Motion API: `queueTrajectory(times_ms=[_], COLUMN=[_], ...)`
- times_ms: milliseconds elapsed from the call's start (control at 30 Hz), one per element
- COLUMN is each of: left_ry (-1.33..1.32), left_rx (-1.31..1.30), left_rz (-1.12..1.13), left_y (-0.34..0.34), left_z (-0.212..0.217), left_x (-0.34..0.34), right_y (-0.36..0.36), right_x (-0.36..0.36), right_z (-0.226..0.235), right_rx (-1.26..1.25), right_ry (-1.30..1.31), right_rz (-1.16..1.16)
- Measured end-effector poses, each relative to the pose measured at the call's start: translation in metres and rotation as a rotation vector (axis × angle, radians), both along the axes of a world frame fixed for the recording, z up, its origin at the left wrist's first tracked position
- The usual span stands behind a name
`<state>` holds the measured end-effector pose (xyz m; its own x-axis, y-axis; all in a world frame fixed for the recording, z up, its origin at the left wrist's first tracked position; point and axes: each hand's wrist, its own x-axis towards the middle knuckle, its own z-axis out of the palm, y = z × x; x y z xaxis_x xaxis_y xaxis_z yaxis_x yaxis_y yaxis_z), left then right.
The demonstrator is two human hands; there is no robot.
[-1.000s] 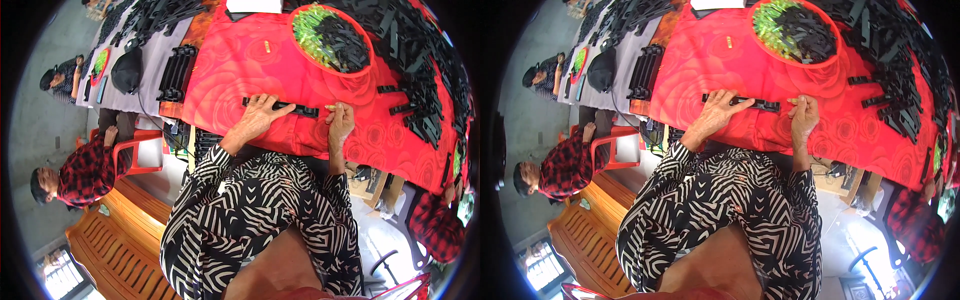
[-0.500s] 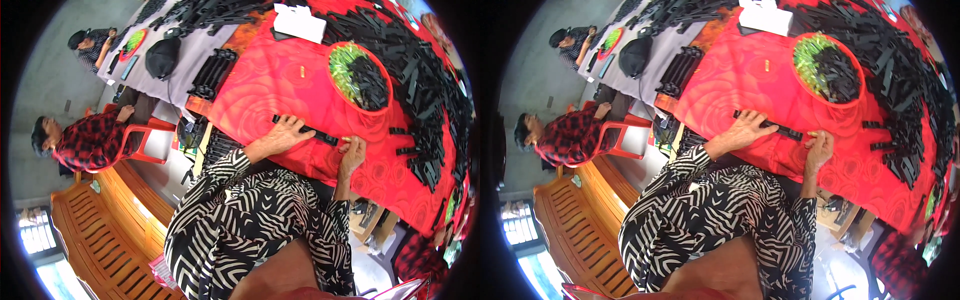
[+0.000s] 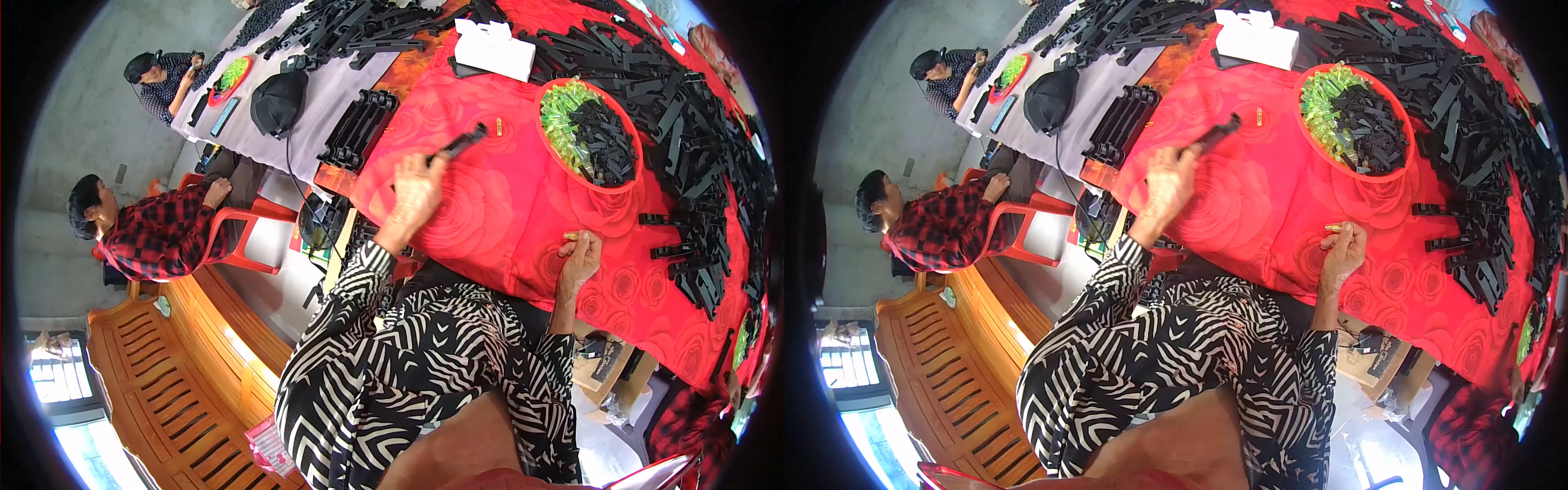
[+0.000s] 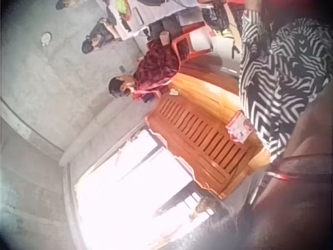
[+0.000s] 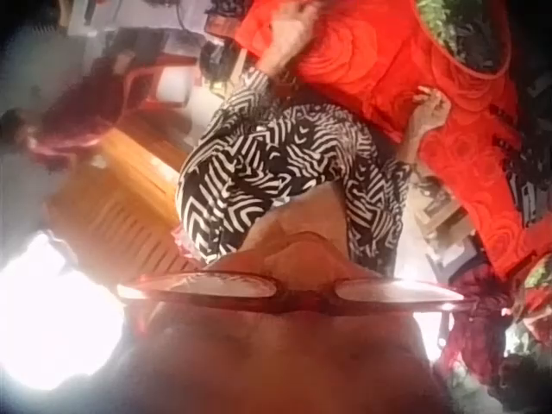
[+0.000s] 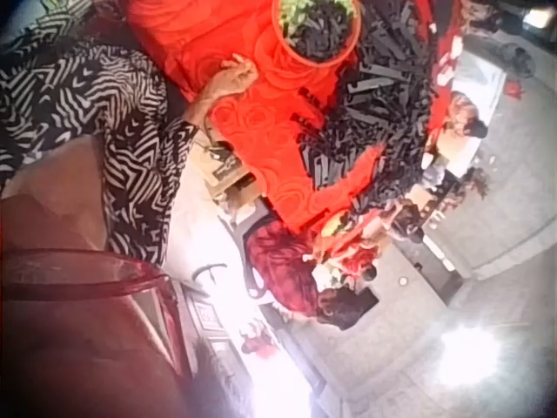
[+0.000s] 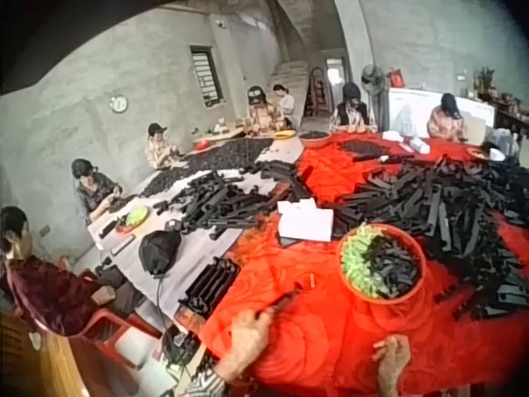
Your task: The person assembles spirit levels by picking small vials from a tray and pressing them into black plastic frames by hand.
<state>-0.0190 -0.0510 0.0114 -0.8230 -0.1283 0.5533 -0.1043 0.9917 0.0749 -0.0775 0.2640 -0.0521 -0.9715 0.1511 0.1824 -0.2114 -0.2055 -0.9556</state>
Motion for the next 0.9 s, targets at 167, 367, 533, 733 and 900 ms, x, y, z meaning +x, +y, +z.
queueTrajectory(times_ms=[167, 367, 533, 733, 900], left_ry=[0.09, 0.086, 0.087, 0.135, 0.058], left_rx=[0.01, -0.062, -0.025, -0.021, 0.114], left_rz=[0.306, 0.368, 0.381, 0.046, -0.181], left_y=[-0.066, -0.098, -0.068, -0.019, 0.05], left_z=[-0.012, -0.036, -0.026, -0.011, -0.023], left_x=[-0.008, -0.015, -0.025, -0.035, -0.034], right_y=[-0.005, -0.006, 0.007, 0.014, 0.043], right_x=[-0.002, 0.002, 0.006, 0.003, -0.021], right_z=[-0.003, 0.001, 0.006, 0.02, 0.034], right_rx=[0.033, -0.018, -0.154, -0.436, -0.538], right_ry=[-0.003, -0.072, -0.108, -0.238, -0.305], right_rz=[0.027, 0.039, -0.002, 0.015, -0.025])
